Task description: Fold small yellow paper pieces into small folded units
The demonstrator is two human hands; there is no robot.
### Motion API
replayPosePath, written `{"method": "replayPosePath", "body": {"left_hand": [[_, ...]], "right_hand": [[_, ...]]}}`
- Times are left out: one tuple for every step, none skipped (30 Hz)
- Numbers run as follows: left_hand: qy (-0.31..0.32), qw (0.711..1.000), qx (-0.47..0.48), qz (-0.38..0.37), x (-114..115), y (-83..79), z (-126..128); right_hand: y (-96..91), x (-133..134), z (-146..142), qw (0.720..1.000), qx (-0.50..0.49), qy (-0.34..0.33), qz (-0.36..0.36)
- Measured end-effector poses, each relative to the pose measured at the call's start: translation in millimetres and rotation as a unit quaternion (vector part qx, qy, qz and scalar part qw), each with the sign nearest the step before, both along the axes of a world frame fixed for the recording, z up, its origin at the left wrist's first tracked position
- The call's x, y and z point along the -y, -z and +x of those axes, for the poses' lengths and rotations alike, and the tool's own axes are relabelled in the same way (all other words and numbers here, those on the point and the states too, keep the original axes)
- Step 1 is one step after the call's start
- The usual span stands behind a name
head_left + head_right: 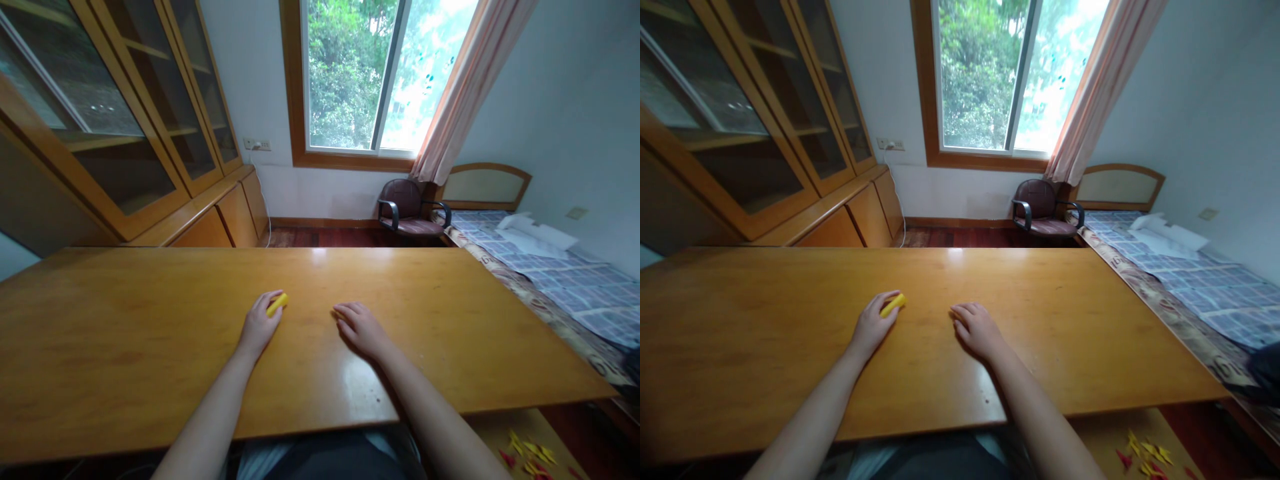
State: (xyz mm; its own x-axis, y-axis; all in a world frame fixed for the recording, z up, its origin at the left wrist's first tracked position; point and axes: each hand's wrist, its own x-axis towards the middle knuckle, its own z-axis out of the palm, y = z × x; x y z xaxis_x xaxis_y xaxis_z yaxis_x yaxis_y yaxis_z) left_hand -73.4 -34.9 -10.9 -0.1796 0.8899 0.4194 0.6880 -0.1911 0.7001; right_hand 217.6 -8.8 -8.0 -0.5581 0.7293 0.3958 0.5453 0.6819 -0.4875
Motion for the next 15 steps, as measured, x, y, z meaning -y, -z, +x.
{"method": "replayPosePath", "body": {"left_hand": [[0.005, 0.999, 0.036, -0.013, 0, 1.5, 1], [0.011, 0.997, 0.076, -0.028, -1, 3.3, 1], [0.020, 0.992, 0.117, -0.044, -1, 5.4, 2], [0.030, 0.985, 0.157, -0.059, -2, 7.4, 2], [0.041, 0.977, 0.194, -0.072, -3, 9.4, 3], [0.051, 0.969, 0.227, -0.082, -4, 11.2, 4], [0.061, 0.960, 0.258, -0.092, -5, 12.6, 6], [0.069, 0.950, 0.287, -0.099, -6, 13.7, 7], [0.078, 0.940, 0.314, -0.108, -7, 14.4, 10], [0.088, 0.929, 0.339, -0.117, -7, 14.7, 12], [0.097, 0.918, 0.363, -0.124, -7, 14.7, 15], [0.107, 0.908, 0.383, -0.132, -7, 14.4, 18], [0.114, 0.898, 0.403, -0.139, -7, 13.9, 21], [0.119, 0.888, 0.420, -0.145, -7, 13.2, 24], [0.125, 0.878, 0.435, -0.155, -8, 12.2, 27]], "right_hand": [[0.1, 0, 0, 1.000, -0.001, 0.001, -0.002], [0.3, 0, 0, 1.000, -0.003, 0.002, -0.003], [0.5, 0, 0, 1.000, -0.006, 0.003, -0.005], [0.8, 0, 0, 1.000, -0.009, 0.004, -0.007], [1.0, -1, 0, 1.000, -0.013, 0.004, -0.010], [1.3, -1, 1, 1.000, -0.017, 0.004, -0.014], [1.6, -1, 1, 1.000, -0.023, 0.005, -0.019], [1.9, -2, 1, 0.999, -0.029, 0.005, -0.025], [2.2, -3, 1, 0.999, -0.037, 0.006, -0.032], [2.6, -4, 1, 0.998, -0.046, 0.008, -0.041], [2.9, -5, 2, 0.997, -0.056, 0.011, -0.051], [3.1, -6, 1, 0.996, -0.068, 0.015, -0.062], [3.2, -7, 1, 0.994, -0.079, 0.017, -0.073], [3.2, -9, 1, 0.992, -0.091, 0.019, -0.085], [3.2, -10, 0, 0.990, -0.104, 0.017, -0.098]]}}
